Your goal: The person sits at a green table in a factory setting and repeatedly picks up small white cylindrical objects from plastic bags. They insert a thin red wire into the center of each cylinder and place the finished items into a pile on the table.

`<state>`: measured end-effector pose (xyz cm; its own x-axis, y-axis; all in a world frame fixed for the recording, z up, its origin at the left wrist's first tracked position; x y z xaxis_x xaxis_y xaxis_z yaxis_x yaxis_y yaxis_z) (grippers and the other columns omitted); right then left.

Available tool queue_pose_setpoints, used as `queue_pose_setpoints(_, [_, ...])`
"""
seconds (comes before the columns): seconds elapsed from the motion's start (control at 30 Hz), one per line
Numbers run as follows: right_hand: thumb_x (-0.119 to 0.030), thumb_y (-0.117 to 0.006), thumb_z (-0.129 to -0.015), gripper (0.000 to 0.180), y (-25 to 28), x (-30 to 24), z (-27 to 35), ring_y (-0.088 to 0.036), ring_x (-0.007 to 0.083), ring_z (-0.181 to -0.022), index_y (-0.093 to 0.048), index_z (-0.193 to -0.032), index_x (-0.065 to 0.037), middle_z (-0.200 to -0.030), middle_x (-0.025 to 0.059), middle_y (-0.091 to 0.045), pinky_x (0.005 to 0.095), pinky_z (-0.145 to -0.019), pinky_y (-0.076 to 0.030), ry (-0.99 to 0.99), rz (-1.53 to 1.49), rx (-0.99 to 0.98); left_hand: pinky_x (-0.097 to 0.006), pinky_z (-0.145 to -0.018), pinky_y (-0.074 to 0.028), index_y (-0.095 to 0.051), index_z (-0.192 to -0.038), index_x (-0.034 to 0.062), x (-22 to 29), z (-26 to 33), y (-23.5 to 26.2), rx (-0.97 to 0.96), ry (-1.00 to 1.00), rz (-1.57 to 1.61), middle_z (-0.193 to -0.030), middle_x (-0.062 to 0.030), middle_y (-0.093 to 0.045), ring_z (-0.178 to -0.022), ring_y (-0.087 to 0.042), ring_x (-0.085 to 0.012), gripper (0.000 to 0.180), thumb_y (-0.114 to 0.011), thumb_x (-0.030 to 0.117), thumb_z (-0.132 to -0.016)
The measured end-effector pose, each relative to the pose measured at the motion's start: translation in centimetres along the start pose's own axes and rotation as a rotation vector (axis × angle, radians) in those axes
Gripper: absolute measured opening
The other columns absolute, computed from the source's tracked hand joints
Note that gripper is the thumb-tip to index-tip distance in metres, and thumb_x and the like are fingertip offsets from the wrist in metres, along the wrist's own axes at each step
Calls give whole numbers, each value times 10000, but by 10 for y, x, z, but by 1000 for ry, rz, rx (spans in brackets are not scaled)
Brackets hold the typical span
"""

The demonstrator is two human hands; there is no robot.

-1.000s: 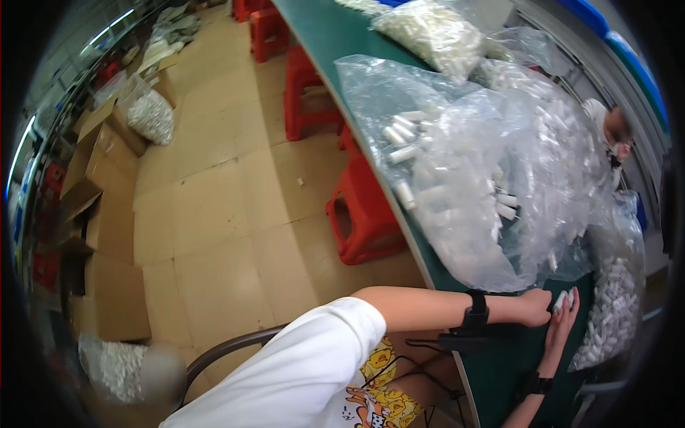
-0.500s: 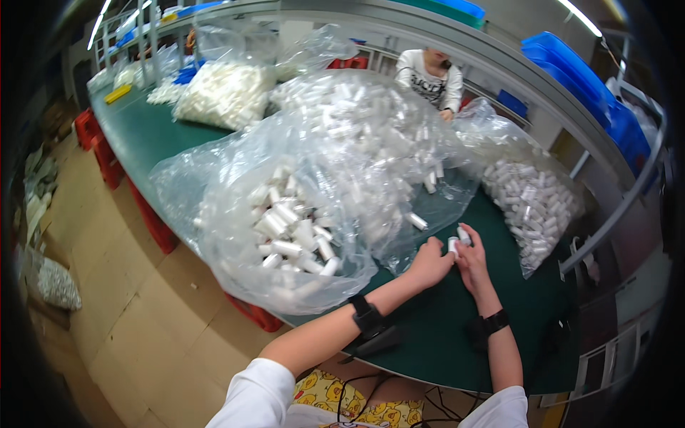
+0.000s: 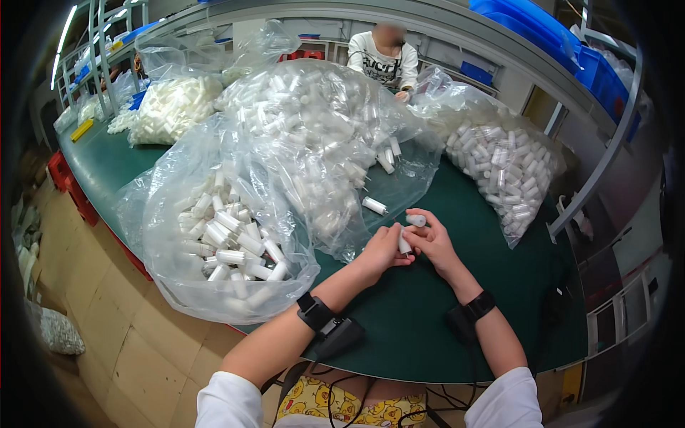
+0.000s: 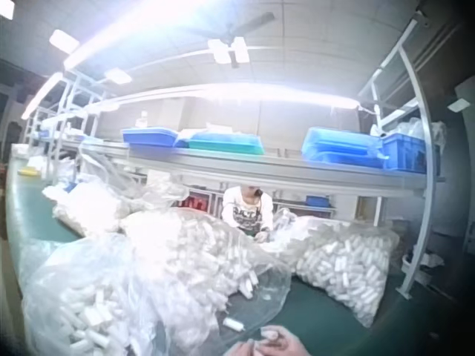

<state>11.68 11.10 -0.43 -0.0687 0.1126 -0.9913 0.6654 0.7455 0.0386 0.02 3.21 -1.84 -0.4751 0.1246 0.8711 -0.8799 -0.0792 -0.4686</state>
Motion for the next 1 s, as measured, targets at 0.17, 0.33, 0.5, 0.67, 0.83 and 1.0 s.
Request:
queue_pose_setpoints(0.17, [-188, -525, -885, 381, 5, -6, 1, -573, 90, -595, -395, -1200, -19, -931, 124, -632, 174, -488, -412, -4, -105, 88, -314, -697, -493, -495, -1008, -20, 3, -3, 7, 103, 20, 48, -818, -131, -555, -716, -588, -221, 379, -285, 265, -873])
queue_pose_setpoints(0.33, [-204, -512, -895, 299, 19, 0, -2, -542, 90, -488, -496, -1091, 21, -808, 92, -619, 156, -406, -387, -4, -201, 166, -304, -698, -478, -508, -986, 6, 10, -5, 8, 36, -19, 83, -793, -105, -545, -706, -576, -213, 368, -280, 277, -888])
queue_pose_setpoints(0.5, [-147, -574, -857, 231, 14, 8, -3, -586, 135, -796, -549, -991, 38, -892, 90, -593, 234, -735, -483, -17, -382, 58, -308, -716, -458, -494, -901, 27, 13, -6, 8, -125, -116, 135, -783, -99, -541, -720, -556, -214, 332, -279, 279, -883])
queue_pose_setpoints(0.67, [-106, -584, -844, 223, 11, 2, -1, -571, 163, -903, -507, -997, 37, -953, 117, -581, 298, -847, -458, -16, -408, 33, -321, -718, -448, -482, -870, 34, 13, -1, 6, -191, -103, 173, -763, -91, -530, -707, -545, -222, 295, -322, 282, -873])
queue_pose_setpoints(0.83, [-90, -571, -847, 152, 13, 5, 0, -581, 158, -829, -469, -928, -14, -921, 113, -577, 305, -791, -469, -49, -506, -110, -319, -686, -435, -476, -851, 45, 15, 2, 0, -236, -90, 249, -745, -84, -516, -679, -522, -216, 279, -335, 285, -871])
queue_pose_setpoints(1.0, [-132, -566, -850, 137, 12, 11, -3, -501, 117, -649, -448, -870, -65, -769, 64, -521, 290, -681, -436, -68, -510, -90, -269, -581, -364, -464, -839, 61, 14, 1, 7, -258, -62, 264, -640, -44, -452, -569, -431, -164, 285, -363, 324, -874])
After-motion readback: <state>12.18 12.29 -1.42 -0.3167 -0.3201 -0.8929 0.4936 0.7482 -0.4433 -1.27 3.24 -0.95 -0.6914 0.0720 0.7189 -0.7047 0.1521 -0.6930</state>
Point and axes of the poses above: each hand's wrist, its own z-axis away from the middle knuckle, its own y-axis out of the back of the hand, x = y × z, the point moved 2 cm from there along -z, towards the middle knuckle
